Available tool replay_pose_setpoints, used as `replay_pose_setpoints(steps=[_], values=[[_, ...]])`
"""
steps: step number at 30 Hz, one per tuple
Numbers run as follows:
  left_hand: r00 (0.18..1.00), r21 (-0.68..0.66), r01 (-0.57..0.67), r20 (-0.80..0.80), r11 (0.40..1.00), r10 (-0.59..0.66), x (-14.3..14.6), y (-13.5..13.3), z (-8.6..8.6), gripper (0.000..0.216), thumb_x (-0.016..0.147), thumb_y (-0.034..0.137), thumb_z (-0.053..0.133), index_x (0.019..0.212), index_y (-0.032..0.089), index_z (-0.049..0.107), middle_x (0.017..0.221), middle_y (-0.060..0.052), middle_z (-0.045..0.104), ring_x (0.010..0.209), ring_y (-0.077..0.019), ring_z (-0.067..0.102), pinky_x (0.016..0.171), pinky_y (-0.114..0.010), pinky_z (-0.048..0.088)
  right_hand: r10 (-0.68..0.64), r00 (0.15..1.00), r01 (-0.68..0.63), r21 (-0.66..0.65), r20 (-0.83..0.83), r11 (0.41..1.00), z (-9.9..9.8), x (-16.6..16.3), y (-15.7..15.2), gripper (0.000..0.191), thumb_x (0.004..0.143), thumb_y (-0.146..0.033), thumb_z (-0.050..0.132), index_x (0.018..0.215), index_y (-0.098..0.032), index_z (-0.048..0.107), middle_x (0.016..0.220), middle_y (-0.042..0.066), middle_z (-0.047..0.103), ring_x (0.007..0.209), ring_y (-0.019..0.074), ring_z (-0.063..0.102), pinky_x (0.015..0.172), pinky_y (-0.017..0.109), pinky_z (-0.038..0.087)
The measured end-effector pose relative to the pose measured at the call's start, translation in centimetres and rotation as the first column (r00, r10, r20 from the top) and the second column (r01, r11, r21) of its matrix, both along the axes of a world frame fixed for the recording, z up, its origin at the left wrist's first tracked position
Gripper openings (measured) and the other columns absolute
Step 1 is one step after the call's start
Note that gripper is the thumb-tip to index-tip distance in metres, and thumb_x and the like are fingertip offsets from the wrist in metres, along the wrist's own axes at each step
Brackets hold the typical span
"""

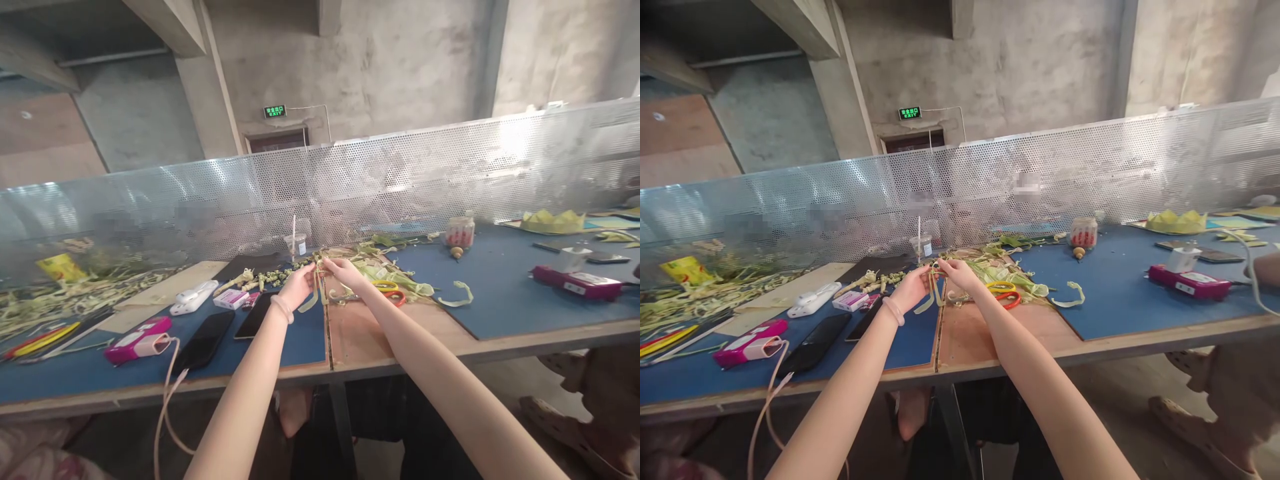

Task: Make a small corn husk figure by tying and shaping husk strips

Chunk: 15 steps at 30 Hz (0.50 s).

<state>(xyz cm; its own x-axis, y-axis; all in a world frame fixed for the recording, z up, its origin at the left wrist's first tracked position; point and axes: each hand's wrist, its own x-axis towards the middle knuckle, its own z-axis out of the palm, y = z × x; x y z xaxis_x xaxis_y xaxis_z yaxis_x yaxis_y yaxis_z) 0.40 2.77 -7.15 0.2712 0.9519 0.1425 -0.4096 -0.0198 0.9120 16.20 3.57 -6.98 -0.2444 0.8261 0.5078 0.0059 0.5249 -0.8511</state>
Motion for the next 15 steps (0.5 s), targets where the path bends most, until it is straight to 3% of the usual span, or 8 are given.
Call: replay_pose_setpoints(steps=[8,15], values=[[0.998,0.107,-0.058,-0.002,0.993,0.058,-0.44,0.13,-0.25,0.009,0.066,0.017,0.068,0.074,0.015,0.065,0.068,-0.001,0.064,0.064,-0.0116,0.059,0.063,-0.024,0.044,-0.002,0.994,-0.007,0.081,0.113,0.997,-0.16,0.31,0.39,0.031,0.069,-0.047,0.062,0.062,-0.017,0.059,0.058,-0.003,0.051,0.059,0.0113,0.043,0.06,0.026,0.032],[0.998,0.088,-0.015,-0.055,0.996,0.02,-0.24,-0.23,-0.03,0.012,0.063,0.017,0.071,0.069,0.015,0.061,0.063,0.001,0.062,0.058,-0.0093,0.057,0.059,-0.022,0.043,-0.004,1.0,0.004,0.105,0.003,0.995,-0.34,0.2,0.55,0.032,0.067,-0.048,0.062,0.064,-0.016,0.059,0.057,-0.004,0.05,0.056,0.0104,0.041,0.057,0.025,0.031]])
